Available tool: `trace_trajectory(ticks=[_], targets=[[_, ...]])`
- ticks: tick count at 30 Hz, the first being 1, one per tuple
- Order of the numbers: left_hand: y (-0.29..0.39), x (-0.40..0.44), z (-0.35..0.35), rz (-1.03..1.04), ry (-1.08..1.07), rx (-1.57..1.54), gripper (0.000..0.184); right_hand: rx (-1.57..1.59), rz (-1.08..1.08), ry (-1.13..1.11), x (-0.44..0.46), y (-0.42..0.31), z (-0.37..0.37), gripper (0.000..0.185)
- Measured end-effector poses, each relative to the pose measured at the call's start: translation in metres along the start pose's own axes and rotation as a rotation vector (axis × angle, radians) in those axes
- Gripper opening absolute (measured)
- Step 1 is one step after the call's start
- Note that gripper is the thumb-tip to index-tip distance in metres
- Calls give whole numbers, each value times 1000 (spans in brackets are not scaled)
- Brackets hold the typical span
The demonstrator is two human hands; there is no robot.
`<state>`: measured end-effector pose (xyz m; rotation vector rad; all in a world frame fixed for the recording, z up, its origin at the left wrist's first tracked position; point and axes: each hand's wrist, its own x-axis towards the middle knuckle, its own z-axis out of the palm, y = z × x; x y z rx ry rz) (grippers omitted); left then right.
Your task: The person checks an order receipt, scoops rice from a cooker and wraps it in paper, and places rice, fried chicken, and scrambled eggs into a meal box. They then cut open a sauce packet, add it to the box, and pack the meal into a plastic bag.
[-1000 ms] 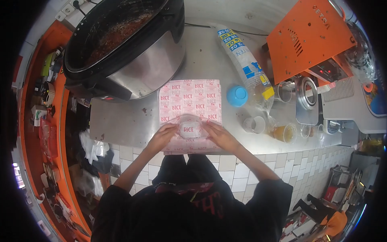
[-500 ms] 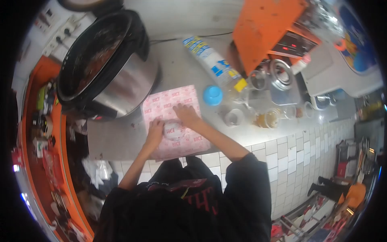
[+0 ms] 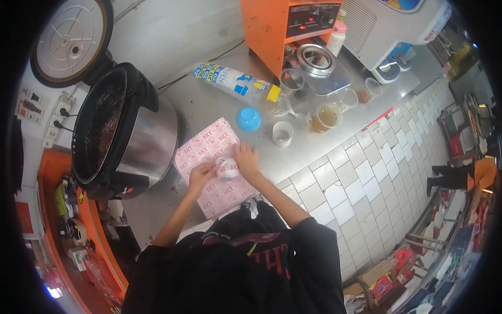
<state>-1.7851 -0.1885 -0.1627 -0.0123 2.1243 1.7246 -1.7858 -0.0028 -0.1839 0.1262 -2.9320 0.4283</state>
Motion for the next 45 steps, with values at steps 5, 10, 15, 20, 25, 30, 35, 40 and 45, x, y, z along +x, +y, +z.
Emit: trace_trajectory(ticks=[5, 10, 15, 20, 25, 30, 35, 40, 45], targets=[[11, 8, 32, 281, 254, 476, 57, 173, 221, -53, -15, -11, 7, 20], [14, 35, 28, -19, 21, 172, 56, 508, 220, 329, -42, -23, 16, 17], [51, -5, 72, 74, -158, 66, 53, 1003, 686, 456, -89, -44, -46, 28], [35, -48, 145, 319, -400, 244, 47, 1215, 1056, 642, -149, -18, -63, 50], [16, 43, 177, 1073, -317, 697, 36, 1853, 1118, 900, -245, 17, -89, 46], [85, 106, 165, 1255, -312, 1017, 33, 1860, 1090, 1026, -361, 62, -135, 48], [186, 4, 256, 1252, -572, 980, 18, 1742, 1018, 916, -441, 111, -182, 51], [223, -106, 420, 1066, -1185, 1103, 36, 1740, 604, 677, -448, 183, -267, 94], [260, -172, 571, 1050, -1528, 1116, 39, 1793, 437, 558, -471, 293, -295, 94]])
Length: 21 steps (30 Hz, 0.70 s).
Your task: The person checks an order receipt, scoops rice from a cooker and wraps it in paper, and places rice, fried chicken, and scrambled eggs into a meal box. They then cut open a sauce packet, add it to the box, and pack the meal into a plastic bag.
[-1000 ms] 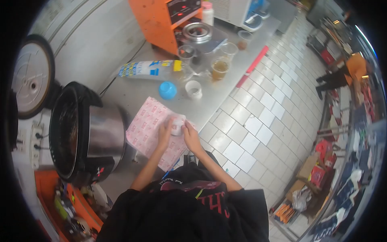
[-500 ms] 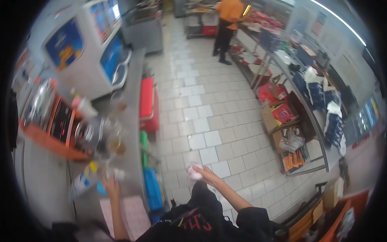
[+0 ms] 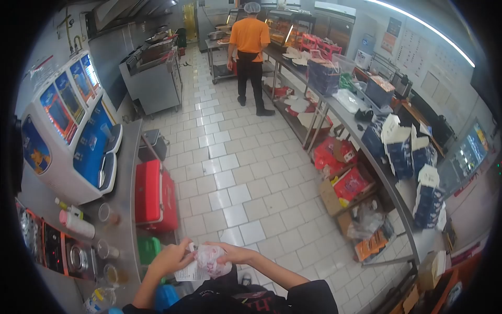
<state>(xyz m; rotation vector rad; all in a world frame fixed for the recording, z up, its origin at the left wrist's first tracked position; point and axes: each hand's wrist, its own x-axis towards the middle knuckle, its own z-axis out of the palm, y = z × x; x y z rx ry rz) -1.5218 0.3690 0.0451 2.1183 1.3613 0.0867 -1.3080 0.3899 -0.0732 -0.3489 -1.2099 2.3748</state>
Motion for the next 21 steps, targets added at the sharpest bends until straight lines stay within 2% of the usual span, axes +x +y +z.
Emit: trace_trajectory(ticks=[1, 3, 5, 8, 11, 12, 13, 14, 15, 17, 19, 21], targets=[[-1, 26, -9, 1, 13, -1, 39, -11, 3, -5, 3, -13, -27, 94], [-6, 78, -24, -40, 46, -114, 42, 243, 64, -34, 10, -52, -74, 101], [-14, 135, -34, -68, 101, -161, 39, 231, 73, -77, 18, -78, -134, 102], [-41, 238, -49, 49, 175, -169, 40, 50, 112, -27, 36, -135, -200, 106], [-46, 338, -91, -23, 88, -165, 45, -131, 135, 184, 47, -202, -249, 102], [-48, 372, -112, 66, -73, -237, 41, -137, 134, 193, 46, -225, -267, 102], [-50, 408, -132, 154, -236, -311, 39, -54, 37, 268, 40, -247, -285, 99], [-60, 446, -155, 157, -370, -305, 36, 32, -57, 341, 33, -268, -306, 96], [-71, 478, -171, 155, -382, -314, 36, 51, -125, 390, 23, -288, -329, 95], [-93, 544, -201, 350, -426, -595, 31, 71, -242, 497, 12, -329, -370, 93], [-109, 616, -221, 310, -459, -678, 29, 81, -300, 565, 15, -359, -412, 93], [-123, 685, -239, 269, -496, -768, 26, -41, -311, 626, 24, -379, -464, 94]])
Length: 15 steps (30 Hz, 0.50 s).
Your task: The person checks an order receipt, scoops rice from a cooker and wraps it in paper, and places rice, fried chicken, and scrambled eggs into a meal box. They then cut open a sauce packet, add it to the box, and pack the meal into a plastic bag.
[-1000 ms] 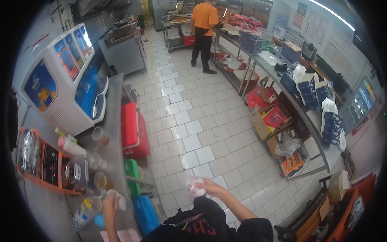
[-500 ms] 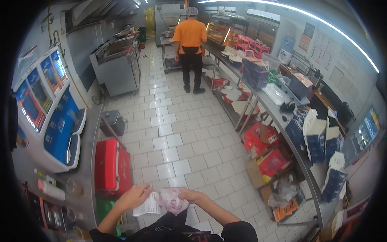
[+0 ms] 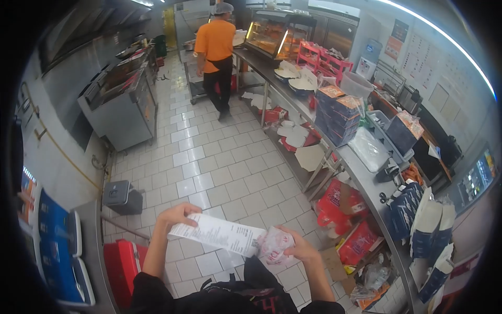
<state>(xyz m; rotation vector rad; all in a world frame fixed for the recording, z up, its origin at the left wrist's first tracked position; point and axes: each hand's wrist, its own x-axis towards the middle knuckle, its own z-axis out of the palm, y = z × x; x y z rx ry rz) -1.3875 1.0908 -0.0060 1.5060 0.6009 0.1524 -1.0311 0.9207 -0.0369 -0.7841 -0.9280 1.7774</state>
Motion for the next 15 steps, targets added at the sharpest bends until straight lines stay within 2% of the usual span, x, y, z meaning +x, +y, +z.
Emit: trace_trajectory(ticks=[2, 3, 6, 8, 9, 11, 12, 13, 14, 15], targets=[[-6, 41, -50, 154, 103, -161, 28, -5, 14, 38, 47, -9, -25, 94], [-11, 60, -72, 141, 94, -167, 28, 4, -20, 63, 72, -15, -34, 92], [-26, 125, -130, 503, 558, -1222, 57, 67, -62, 119, 149, -43, -58, 90], [-56, 177, -161, 793, 313, -1629, 69, 135, -77, 150, 208, -56, -67, 89], [-53, 193, -163, 775, 317, -1629, 69, 112, -73, 195, 242, -61, -70, 85], [-37, 229, -153, 706, 71, -1036, 69, 81, -43, 233, 302, -75, -72, 81], [-22, 244, -162, 716, 93, -1049, 69, -64, 31, 212, 331, -84, -71, 71], [-2, 258, -177, 631, 303, -971, 66, -213, 108, 178, 359, -90, -74, 61], [11, 272, -202, 541, 514, -887, 63, -228, 130, 147, 386, -91, -80, 61], [11, 287, -235, 487, 622, -1015, 60, -279, 153, 97, 410, -86, -86, 58]])
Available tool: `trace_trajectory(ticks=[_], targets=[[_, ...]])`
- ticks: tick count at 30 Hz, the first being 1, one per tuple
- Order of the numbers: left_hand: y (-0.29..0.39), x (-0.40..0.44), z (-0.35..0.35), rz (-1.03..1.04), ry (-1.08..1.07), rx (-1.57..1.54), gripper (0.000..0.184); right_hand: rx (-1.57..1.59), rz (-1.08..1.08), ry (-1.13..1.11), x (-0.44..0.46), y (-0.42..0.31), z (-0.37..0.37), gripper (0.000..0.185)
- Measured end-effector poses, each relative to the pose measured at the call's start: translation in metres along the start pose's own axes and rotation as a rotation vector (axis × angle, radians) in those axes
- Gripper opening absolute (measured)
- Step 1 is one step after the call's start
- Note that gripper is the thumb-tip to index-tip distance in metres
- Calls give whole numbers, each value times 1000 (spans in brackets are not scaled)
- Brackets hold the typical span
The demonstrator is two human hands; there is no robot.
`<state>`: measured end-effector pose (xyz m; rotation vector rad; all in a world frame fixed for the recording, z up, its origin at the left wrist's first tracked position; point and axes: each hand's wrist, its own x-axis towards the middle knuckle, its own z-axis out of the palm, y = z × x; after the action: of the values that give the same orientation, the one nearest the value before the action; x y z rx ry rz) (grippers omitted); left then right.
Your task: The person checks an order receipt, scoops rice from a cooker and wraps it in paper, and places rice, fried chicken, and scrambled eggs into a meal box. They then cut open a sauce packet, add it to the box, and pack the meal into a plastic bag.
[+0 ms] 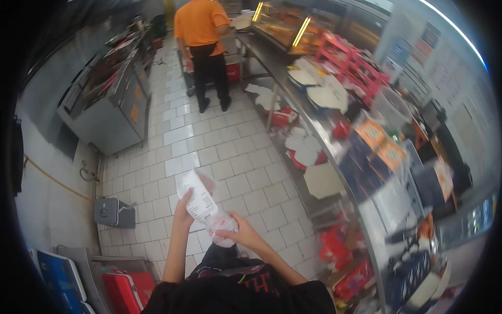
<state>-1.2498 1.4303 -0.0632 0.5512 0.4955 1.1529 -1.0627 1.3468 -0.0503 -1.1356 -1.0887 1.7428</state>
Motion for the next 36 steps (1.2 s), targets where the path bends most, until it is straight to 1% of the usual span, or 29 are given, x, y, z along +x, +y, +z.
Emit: trace_trajectory(ticks=[1, 3, 4, 6, 7, 9, 10, 11, 12, 13, 14, 15, 16, 17, 19, 20, 21, 23, 24, 25, 27, 28, 29, 32, 34, 36], targets=[[14, 26, -4, 30, 20, -5, 60, -54, 7, -46, 22, 2, -4, 56], [45, 88, -12, 221, 121, 13, 54, -90, -20, -108, 72, -10, -18, 55], [62, 118, -20, 237, 129, 16, 54, -60, 27, -119, 94, -20, -24, 55], [92, 165, -39, 213, 63, -160, 44, -11, 112, -116, 134, -50, -30, 56], [101, 187, -49, 215, 79, -162, 44, -9, 124, -126, 155, -55, -36, 56], [121, 234, -60, 194, -51, -308, 46, 49, 78, -123, 198, -67, -47, 57], [130, 261, -63, 202, -45, -315, 46, 98, 84, -99, 218, -78, -51, 57], [139, 285, -55, 153, -68, -317, 50, 95, 101, -102, 235, -92, -56, 57], [143, 304, -47, 98, -91, -318, 53, 183, 114, -67, 252, -108, -61, 57], [146, 322, -39, 93, -83, -321, 53, 273, 116, -30, 273, -119, -66, 58], [149, 339, -29, 64, -85, -243, 55, 276, 118, -29, 295, -124, -73, 58], [152, 355, -26, 36, -89, -165, 56, 267, 55, -24, 315, -126, -79, 57], [154, 376, -31, 6, -114, -198, 56, 259, -5, -20, 341, -129, -87, 55], [159, 398, -34, 3, -109, -200, 56, 261, 0, -20, 366, -132, -94, 55], [173, 440, -43, -20, -64, -207, 55, 381, 9, 8, 417, -137, -107, 58], [185, 463, -51, -12, -71, -212, 51, 414, 23, -13, 443, -139, -117, 59], [198, 485, -57, 7, -32, -223, 51, 410, 61, -37, 464, -145, -124, 59], [229, 530, -66, 84, -10, -62, 51, 422, 56, -14, 513, -167, -140, 61], [246, 549, -70, 114, -40, -51, 53, 425, 39, -39, 541, -172, -148, 67], [263, 568, -74, 139, -11, -50, 53, 419, 60, -71, 569, -184, -153, 67], [293, 602, -81, 223, -32, -58, 49, 381, 17, -187, 618, -214, -154, 74], [307, 619, -89, 263, -22, -91, 49, 349, 52, -208, 643, -225, -153, 78], [311, 627, -89, 289, 2, -89, 49, 343, 69, -239, 655, -228, -159, 78], [358, 668, -121, 375, 80, -159, 48, 298, 161, -286, 730, -245, -152, 79], [384, 692, -150, 396, 61, -241, 50, 303, 212, -340, 776, -249, -146, 79], [403, 706, -168, 425, 91, -239, 50, 278, 259, -387, 812, -245, -144, 79]])
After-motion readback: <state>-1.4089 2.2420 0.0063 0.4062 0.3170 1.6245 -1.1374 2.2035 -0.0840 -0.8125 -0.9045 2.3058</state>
